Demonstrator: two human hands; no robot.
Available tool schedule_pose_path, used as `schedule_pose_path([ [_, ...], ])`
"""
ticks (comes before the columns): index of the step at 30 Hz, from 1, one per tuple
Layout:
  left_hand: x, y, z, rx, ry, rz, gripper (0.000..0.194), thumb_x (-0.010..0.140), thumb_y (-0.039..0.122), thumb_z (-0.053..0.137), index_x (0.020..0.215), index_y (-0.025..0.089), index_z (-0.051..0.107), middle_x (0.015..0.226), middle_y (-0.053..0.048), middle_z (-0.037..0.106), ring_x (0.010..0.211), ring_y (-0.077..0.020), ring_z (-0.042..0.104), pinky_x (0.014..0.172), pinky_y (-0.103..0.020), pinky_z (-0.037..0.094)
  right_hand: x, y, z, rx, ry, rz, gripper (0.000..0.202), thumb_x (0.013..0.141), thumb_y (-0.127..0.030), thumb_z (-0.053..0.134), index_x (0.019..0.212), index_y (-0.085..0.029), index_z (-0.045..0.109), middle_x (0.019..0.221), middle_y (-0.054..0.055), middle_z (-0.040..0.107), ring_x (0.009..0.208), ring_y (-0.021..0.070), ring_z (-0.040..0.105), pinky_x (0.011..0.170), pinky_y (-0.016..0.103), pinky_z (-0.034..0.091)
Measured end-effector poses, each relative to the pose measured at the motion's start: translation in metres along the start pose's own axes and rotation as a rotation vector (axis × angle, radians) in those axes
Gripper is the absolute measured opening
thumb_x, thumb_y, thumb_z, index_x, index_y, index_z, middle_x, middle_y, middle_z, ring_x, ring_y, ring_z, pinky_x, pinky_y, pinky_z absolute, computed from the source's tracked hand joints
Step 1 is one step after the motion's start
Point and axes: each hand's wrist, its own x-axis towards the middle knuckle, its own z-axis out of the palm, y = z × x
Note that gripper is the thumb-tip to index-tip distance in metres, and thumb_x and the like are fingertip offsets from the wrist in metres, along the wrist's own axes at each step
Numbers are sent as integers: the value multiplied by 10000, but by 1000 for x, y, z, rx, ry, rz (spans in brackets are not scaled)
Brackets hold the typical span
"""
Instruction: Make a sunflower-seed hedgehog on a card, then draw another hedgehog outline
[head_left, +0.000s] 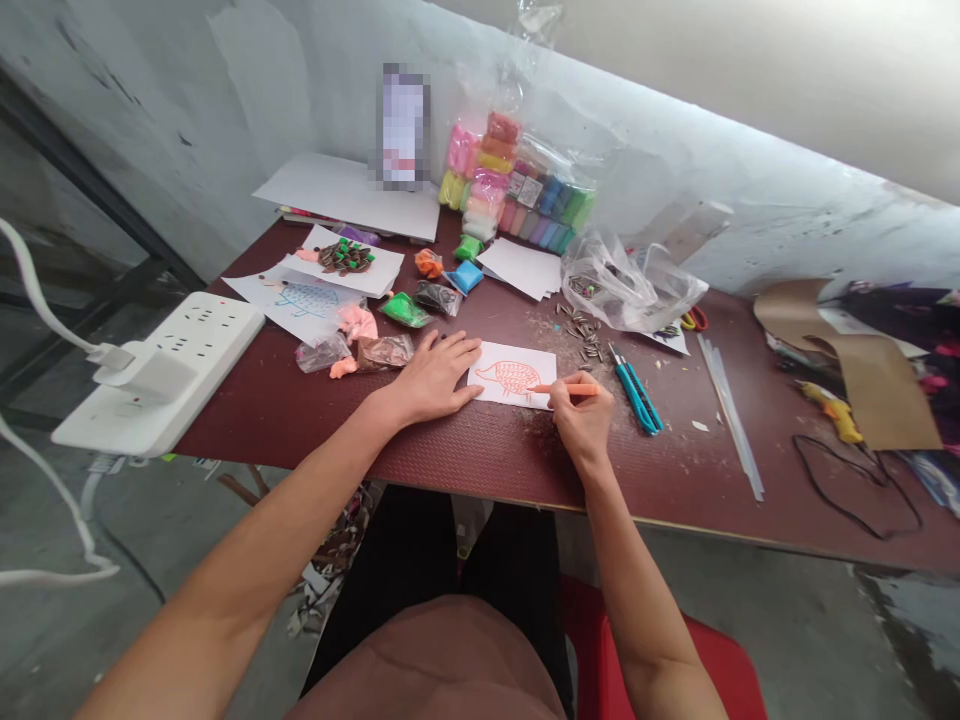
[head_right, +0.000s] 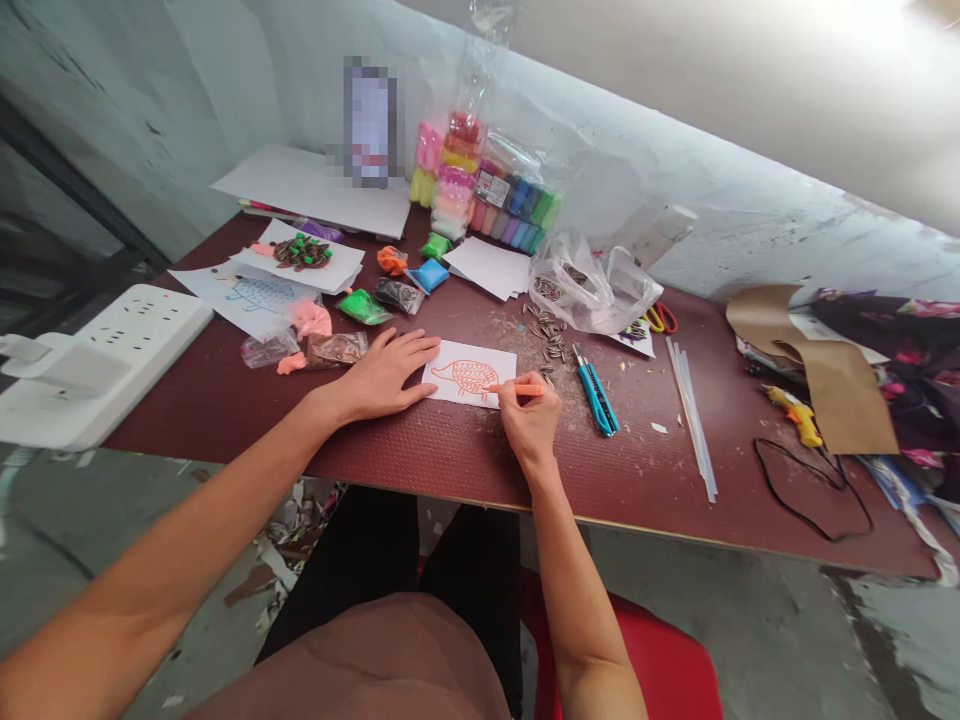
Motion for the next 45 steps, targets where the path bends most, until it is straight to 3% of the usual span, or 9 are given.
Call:
schedule_pose_path([
  [5,0,-1,1,3,-5,-1,583,992,422,550,1516,168,519,1652,-123,441,1562,-333,336,1277,-587,205,1,2,-1,-35,48,-10,243,754,-346,582,544,-227,606,556,-8,590,549,158,566,583,303,406],
  [27,0,0,0,-8,0,6,582,990,422,536,1512,164,524,1648,-134,444,1556,-340,345,1270,-596,206,-2,-2,1,-13,-24,-4,221,762,-316,580,559,-227,575,583,5,647,509,139,532,543,284,396],
  [33,0,1,-1,2,1,3,575,985,417,550,1506,174,530,1645,-131,449,1552,-335,355,1273,-592,203,-2,-2,1,15,-51,-3,222,744,-316,580,540,-234,546,513,-28,549,480,132,487,516,279,368],
  [40,0,1,-1,-7,-10,0,579,989,417,548,1515,177,518,1651,-132,440,1562,-337,338,1277,-592,194,2,4,-3,33,93,38,214,764,-346,593,583,-236,561,539,-21,562,495,141,496,504,283,370],
  [45,0,-1,1,-15,6,7,587,991,438,539,1523,192,512,1648,-136,444,1558,-344,343,1277,-607,172,1,5,0,24,46,25,234,792,-368,612,604,-228,604,584,2,617,530,153,541,519,291,387],
])
